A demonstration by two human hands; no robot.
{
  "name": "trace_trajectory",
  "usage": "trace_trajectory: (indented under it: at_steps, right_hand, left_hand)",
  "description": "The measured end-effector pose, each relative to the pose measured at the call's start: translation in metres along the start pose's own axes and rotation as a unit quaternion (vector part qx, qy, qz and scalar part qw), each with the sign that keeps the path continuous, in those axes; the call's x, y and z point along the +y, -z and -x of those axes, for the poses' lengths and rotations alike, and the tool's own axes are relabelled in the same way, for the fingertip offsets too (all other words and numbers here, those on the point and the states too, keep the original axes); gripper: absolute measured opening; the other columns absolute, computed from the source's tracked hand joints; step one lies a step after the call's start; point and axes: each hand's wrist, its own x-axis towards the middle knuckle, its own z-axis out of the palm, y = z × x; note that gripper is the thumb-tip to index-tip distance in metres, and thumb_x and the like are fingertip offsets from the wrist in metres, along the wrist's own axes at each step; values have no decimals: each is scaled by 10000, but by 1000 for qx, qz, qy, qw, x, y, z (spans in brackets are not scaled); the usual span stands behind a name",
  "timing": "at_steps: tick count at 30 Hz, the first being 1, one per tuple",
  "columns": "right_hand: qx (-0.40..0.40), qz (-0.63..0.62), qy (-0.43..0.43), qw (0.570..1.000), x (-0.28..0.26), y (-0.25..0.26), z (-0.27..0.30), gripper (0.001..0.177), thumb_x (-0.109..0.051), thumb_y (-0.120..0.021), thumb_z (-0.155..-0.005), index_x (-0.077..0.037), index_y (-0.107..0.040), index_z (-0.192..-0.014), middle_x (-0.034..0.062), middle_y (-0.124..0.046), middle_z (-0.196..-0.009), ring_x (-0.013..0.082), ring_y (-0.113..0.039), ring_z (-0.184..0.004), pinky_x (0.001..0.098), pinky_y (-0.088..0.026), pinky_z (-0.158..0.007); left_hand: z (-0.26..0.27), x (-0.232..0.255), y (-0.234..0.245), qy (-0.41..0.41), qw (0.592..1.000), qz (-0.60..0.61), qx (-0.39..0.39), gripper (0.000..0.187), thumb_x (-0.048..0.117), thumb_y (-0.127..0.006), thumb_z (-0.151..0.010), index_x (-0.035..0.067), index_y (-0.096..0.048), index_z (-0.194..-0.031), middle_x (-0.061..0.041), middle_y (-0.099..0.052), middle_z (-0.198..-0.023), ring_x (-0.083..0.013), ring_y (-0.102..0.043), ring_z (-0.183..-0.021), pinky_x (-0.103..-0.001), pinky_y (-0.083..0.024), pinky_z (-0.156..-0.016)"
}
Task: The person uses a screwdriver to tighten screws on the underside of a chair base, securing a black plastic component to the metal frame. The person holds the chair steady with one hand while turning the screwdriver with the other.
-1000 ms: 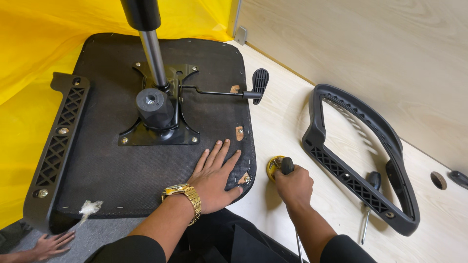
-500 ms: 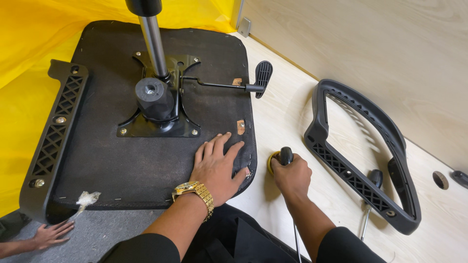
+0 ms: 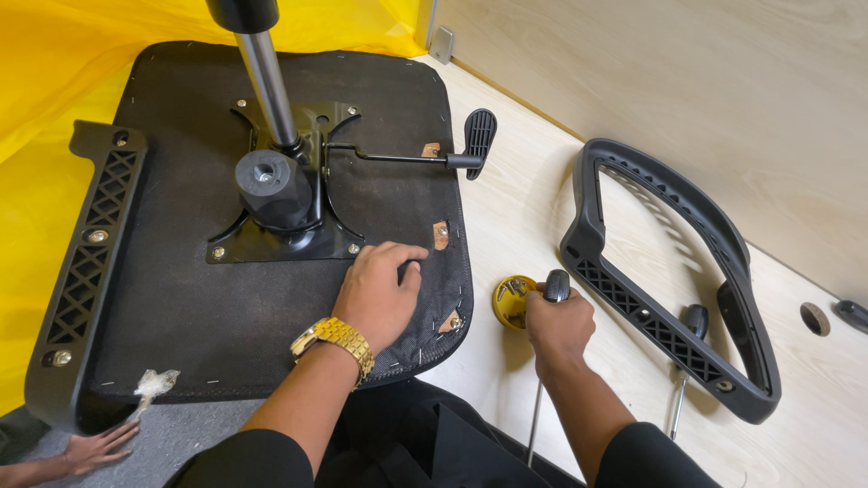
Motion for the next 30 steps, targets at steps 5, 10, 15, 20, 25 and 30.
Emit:
trace_trajectory:
  at_steps: [5, 10, 15, 20, 25, 30]
  right_hand:
    - [2, 11, 29, 1000, 1, 4, -5, 278, -167, -721, -825, -65, -770, -1078, 118, -735, -866, 186, -690, -694, 354, -553, -667]
    - [-11, 63, 56, 996, 4, 10, -12, 290, -182, -723, -831, -80, -772, -1099, 123, -747, -873, 191, -721, -754, 351, -561, -741]
    - [-42, 32, 11, 999, 6, 22, -18, 291, -161, -677, -868, -84, -759, -1136, 125, -708, -785, 195, -629, -594, 354, -512, -581]
    - [-102, 40, 41, 993, 7, 22, -24, 279, -194, -730, -881, -84, -758, -1136, 117, -678, -758, 169, -584, -569, 360, -471, -537]
    - [-90, 154, 106, 978, 8, 12, -27, 318, -269, -773, -859, -81, -759, -1114, 126, -768, -861, 177, -739, -710, 346, -585, -666]
    - [-87, 167, 131, 973, 9, 4, -21, 343, -312, -788, -840, -45, -770, -1055, 156, -777, -833, 216, -761, -728, 366, -594, -712]
  left_hand:
    - [-11, 6, 6, 2, 1000, -2, -2, 220, 152, -626, -926, 137, -749, -1108, -25, -696, -1209, -219, -620, -1194, -369, -471, -1066]
    - [-30, 14, 5, -97, 990, -82, 57, 376, 102, -692, -855, 94, -675, -1230, -107, -545, -1399, -293, -473, -1329, -444, -400, -1100]
    - [-55, 12, 6, -132, 978, -129, 96, 634, 163, -757, -837, -27, -494, -1382, -202, -370, -1524, -363, -301, -1448, -483, -311, -1182]
    - [-86, 10, 4, -148, 971, -182, 54, 820, 242, -775, -819, -59, -347, -1450, -234, -303, -1536, -373, -170, -1481, -496, -160, -1209]
    - [-97, 9, 3, -101, 961, -257, 15, 825, 252, -762, -811, -11, -341, -1470, -169, -378, -1467, -335, -243, -1446, -499, -129, -1204]
    - [-103, 18, 6, -67, 956, -284, 29, 641, 273, -743, -851, 79, -495, -1409, -118, -495, -1359, -296, -391, -1349, -478, -207, -1189]
